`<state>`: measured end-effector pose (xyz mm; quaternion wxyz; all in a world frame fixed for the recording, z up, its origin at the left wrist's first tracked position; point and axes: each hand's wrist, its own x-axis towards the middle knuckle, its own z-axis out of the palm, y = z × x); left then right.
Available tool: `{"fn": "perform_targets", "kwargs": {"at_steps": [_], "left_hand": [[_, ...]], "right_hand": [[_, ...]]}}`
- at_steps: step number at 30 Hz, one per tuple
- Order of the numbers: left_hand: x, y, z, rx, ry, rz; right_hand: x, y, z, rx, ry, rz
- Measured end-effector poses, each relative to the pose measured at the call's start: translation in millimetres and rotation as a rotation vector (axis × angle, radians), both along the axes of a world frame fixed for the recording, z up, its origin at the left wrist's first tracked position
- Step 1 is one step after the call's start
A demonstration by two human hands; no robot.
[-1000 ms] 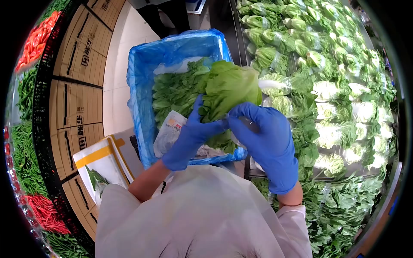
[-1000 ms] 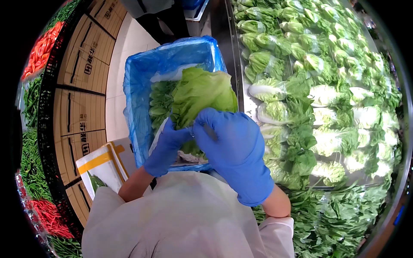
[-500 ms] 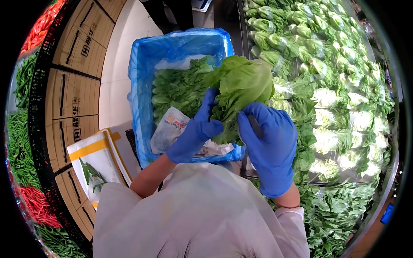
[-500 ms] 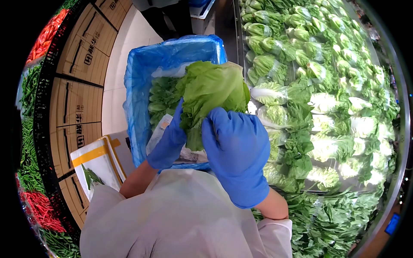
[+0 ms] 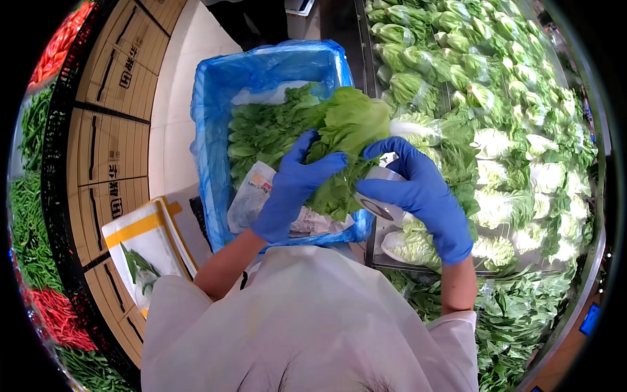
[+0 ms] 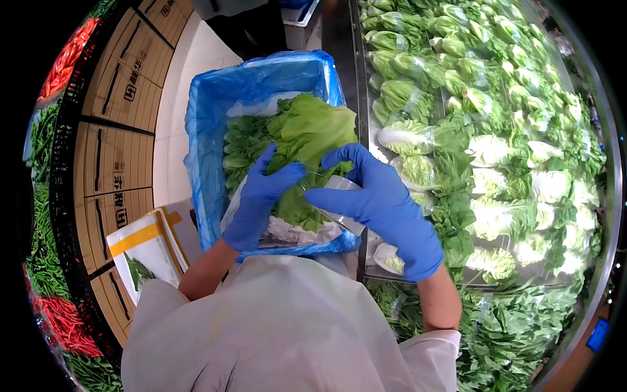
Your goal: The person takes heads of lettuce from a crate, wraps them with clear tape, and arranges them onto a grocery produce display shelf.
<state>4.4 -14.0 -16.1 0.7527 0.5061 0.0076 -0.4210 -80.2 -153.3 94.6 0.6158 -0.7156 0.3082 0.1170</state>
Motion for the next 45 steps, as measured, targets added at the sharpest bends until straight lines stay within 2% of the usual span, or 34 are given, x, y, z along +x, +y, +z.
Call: {"fn": "perform_targets", "kwargs": {"at_steps": [1, 3, 5, 7, 9, 12, 13, 15, 16, 18, 19, 21, 22, 23, 24, 25, 26, 27, 28, 29, 30, 32, 33, 34, 35, 36, 37, 38, 39, 40, 41, 42, 44, 45], "left_hand": [[1.9, 3.3, -1.1, 0.005, -0.039, 0.026], [5.7, 7.6, -2.6, 0.028, -0.005, 0.066], [12.9, 14.2, -8.5, 0.051, 0.031, 0.107], [24.5, 21.9, -17.0, 0.046, 0.169, 0.051], [27.7, 28.0, -7.1, -0.044, 0.156, -0.023], [27.1, 31.1, 7.4, -0.158, 0.148, -0.119], [26.2, 31.9, 9.4, -0.189, 0.156, -0.142], [23.8, 33.7, 11.0, -0.222, 0.187, -0.185], [22.5, 34.2, 11.7, -0.256, 0.219, -0.227], [19.4, 32.9, 14.2, -0.262, 0.25, -0.263], [18.0, 31.9, 16.0, -0.269, 0.282, -0.296], [17.8, 30.6, 27.6, -0.29, 0.329, -0.343], [17.6, 29.6, 31.2, -0.311, 0.377, -0.384], [17.5, 28.5, 28.3, -0.312, 0.378, -0.387], [17.8, 27.9, 22.8, -0.26, 0.319, -0.487], [17.6, 27.7, 19.4, -0.205, 0.259, -0.584], [16.6, 26.8, 19.2, -0.202, 0.259, -0.584], [15.2, 25.4, 19.3, -0.165, 0.272, -0.709], [13.9, 24.1, 19.2, -0.128, 0.284, -0.833], [11.9, 23.8, 17.9, -0.126, 0.284, -0.833], [8.9, 24.0, 15.8, -0.05, 0.27, -0.899], [5.0, 22.5, 15.1, 0.026, 0.257, -0.963], [3.1, 21.3, 16.1, 0.105, 0.144, -0.982], [1.3, 20.4, 17.4, 0.185, 0.031, -1.0], [0.9, 19.1, 20.9, 0.189, 0.033, -1.005], [2.3, 16.9, 26.1, 0.088, 0.064, -1.003], [2.5, 14.8, 29.0, -0.014, 0.094, -1.0], [0.2, 12.8, 27.9, -0.011, 0.093, -1.007], [-3.4, 10.3, 25.5, 0.016, -0.35, -1.118], [-6.3, 7.7, 24.5, 0.041, -0.801, -1.194], [-8.6, 5.1, 25.5, 0.042, -0.802, -1.198], [-10.5, 2.7, 27.0, 0.083, -0.867, -1.201], [-9.5, -0.2, 34.9, 0.126, -0.934, -1.204], [-6.2, -2.4, 43.8, 0.235, -0.812, -1.186]], "right_hand": [[-2.9, -4.0, 1.5, 0.001, -0.001, -0.002], [-7.5, -10.6, 4.9, 0.182, -0.059, -0.046], [-13.5, -18.3, 5.3, 0.205, -0.065, -0.051], [-20.7, -21.4, 5.1, 0.307, -0.025, 0.026], [-23.9, -19.9, 4.9, 0.268, 0.041, 0.015], [-34.0, -30.6, -8.6, -0.213, 0.087, 0.239], [-36.5, -33.2, -11.1, -0.211, 0.084, 0.237], [-40.5, -37.3, -14.6, -0.586, 0.008, 0.377], [-42.7, -38.6, -15.9, -0.586, 0.008, 0.375], [-49.3, -40.9, -18.9, -0.823, -0.034, 0.549], [-54.8, -44.1, -25.6, -0.822, -0.032, 0.543], [-65.6, -49.6, -44.0, -0.383, -0.028, 0.444], [-68.4, -48.2, -48.2, -0.384, -0.027, 0.438], [-69.7, -44.5, -50.7, -0.231, 0.139, 0.439], [-71.5, -41.2, -54.5, -0.075, 0.303, 0.439], [-75.2, -38.1, -61.5, -0.075, 0.303, 0.441], [-80.8, -34.2, -72.7, -0.035, 0.148, 0.482], [-88.0, -30.5, -88.7, 0.006, -0.009, 0.519], [-101.4, -31.8, -120.1, 0.066, -0.111, 0.543], [-116.2, -32.4, -144.2, 0.068, -0.112, 0.542], [-119.7, -27.0, -149.8, 0.314, -0.136, 0.332], [-132.1, -27.8, -147.7, 0.014, -0.179, 0.422], [-130.4, -26.3, -143.9, 0.018, -0.178, 0.422], [-129.5, -25.3, -143.1, 0.402, -0.121, 0.182], [-125.3, -25.5, -139.8, 0.596, -0.093, 0.059], [-121.0, -25.6, -136.5, 0.781, -0.062, -0.077], [-109.0, -30.6, -130.1, 0.764, 0.017, -0.078], [-97.6, -34.4, -123.3, 0.745, 0.094, -0.079], [-88.1, -34.4, -116.5, 0.747, 0.09, -0.084], [-78.2, -32.9, -109.5, 0.953, -0.019, -0.172], [-69.5, -30.7, -102.1, 1.158, -0.13, -0.259], [-62.1, -28.6, -94.1, 0.985, -0.188, -0.282], [-58.6, -29.7, -80.9, 1.039, -0.188, -0.303], [-57.4, -29.9, -74.3, 1.092, -0.185, -0.325]]}}
